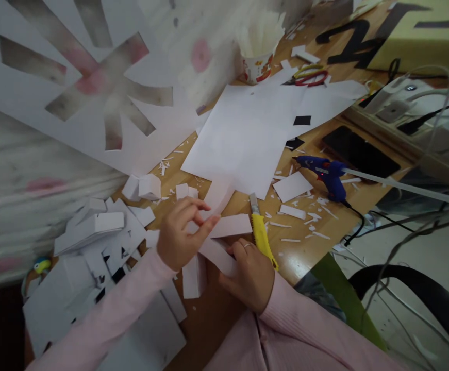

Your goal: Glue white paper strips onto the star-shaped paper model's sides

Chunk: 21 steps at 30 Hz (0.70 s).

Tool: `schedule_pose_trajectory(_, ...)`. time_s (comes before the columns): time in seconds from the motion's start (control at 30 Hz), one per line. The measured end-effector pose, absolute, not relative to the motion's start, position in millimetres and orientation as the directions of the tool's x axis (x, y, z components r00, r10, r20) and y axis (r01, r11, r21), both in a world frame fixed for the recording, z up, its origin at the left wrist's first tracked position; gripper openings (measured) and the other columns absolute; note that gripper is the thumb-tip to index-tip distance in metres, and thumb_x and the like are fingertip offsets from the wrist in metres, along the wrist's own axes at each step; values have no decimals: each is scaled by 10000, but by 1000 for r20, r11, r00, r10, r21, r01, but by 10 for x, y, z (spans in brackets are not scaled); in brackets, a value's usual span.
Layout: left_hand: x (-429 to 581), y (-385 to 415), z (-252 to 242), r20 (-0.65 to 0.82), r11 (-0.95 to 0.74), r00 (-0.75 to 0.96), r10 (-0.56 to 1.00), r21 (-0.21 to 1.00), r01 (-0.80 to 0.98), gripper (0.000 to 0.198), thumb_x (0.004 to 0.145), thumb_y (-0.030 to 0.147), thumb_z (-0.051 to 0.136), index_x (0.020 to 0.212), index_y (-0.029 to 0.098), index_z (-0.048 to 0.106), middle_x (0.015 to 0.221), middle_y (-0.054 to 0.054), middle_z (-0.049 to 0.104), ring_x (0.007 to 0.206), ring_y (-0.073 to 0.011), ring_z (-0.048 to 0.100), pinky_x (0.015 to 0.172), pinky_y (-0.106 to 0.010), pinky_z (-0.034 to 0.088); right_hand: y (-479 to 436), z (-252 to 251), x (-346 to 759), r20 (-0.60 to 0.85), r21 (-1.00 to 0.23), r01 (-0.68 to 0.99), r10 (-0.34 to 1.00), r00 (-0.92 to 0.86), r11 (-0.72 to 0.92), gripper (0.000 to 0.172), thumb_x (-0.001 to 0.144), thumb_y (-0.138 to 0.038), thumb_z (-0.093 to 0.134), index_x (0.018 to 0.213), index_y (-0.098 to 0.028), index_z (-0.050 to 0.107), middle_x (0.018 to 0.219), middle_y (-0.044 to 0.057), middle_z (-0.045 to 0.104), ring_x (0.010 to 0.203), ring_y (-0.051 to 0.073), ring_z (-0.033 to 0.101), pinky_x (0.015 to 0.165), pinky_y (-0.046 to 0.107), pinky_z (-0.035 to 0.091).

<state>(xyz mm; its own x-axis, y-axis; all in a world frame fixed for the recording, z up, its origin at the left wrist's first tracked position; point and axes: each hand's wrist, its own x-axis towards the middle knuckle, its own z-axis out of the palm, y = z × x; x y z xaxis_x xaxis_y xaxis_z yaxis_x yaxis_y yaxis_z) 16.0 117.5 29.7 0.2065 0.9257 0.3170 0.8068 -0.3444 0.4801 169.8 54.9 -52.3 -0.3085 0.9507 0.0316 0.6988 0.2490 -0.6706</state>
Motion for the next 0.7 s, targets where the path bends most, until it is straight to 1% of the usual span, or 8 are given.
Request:
schedule_pose_trajectory(0.03,242,1165,180,350,-338,187,918,443,830,195,906,269,511,739,180,558,914,-66,656,921,-176,611,848,-355,501,546,-531,1699,46,-665,700,950,-308,259,208,618,-222,643,813,-167,593,789,58,630,730,243,629,582,313,434)
schedule_pose_trajectory(0.07,319,1164,53,339,-316,183,923,393,863,168,928,273,457,879,160,572,1005,-102,642,1000,-202,588,896,-394,489,545,-539,1700,62,-661,699,948,-311,272,203,618,-230,642,805,-167,592,782,57,629,717,240,625,573,312,429)
schedule_pose_trajectory(0.13,445,1181,-188,350,-306,211,913,246,920,244,933,300,424,1046,127,553,1123,-155,612,1087,-268,544,983,-509,426,547,-547,1702,86,-655,696,943,-320,296,190,616,-235,635,786,-164,589,763,57,627,687,234,617,561,312,422)
schedule_pose_trajectory(0.17,489,1194,-288,340,-317,244,909,181,931,271,934,301,415,1083,115,543,1149,-167,602,1101,-286,534,1020,-559,378,550,-548,1703,95,-654,692,941,-325,305,181,613,-234,631,774,-163,589,753,57,627,677,231,614,559,311,421)
schedule_pose_trajectory(0.23,538,1217,-426,324,-340,290,900,108,934,291,934,309,405,1098,111,541,1194,-181,578,1142,-303,505,1062,-599,307,560,-542,1704,103,-658,686,939,-328,312,164,611,-230,625,756,-162,589,739,55,627,671,228,613,562,310,424)
schedule_pose_trajectory(0.37,544,1227,-487,325,-316,262,908,123,941,308,934,319,397,1113,115,545,1256,-186,531,1209,-303,447,1055,-553,322,575,-530,1699,120,-668,679,945,-306,305,148,605,-236,629,729,-171,583,717,47,621,668,226,614,564,304,425)
schedule_pose_trajectory(0.47,549,1224,-461,315,-299,249,916,119,947,325,927,358,407,1084,119,561,1284,-194,514,1228,-316,431,1049,-562,312,572,-531,1697,140,-671,674,946,-293,309,152,612,-253,634,729,-170,586,707,46,618,651,223,612,551,301,424)
schedule_pose_trajectory(0.7,584,1231,-424,320,-287,243,916,99,953,307,921,363,424,1005,125,599,1256,-173,567,1226,-308,451,1068,-563,281,614,-545,1718,187,-646,665,922,-338,375,153,609,-254,628,722,-164,579,703,58,620,636,222,611,541,299,427)
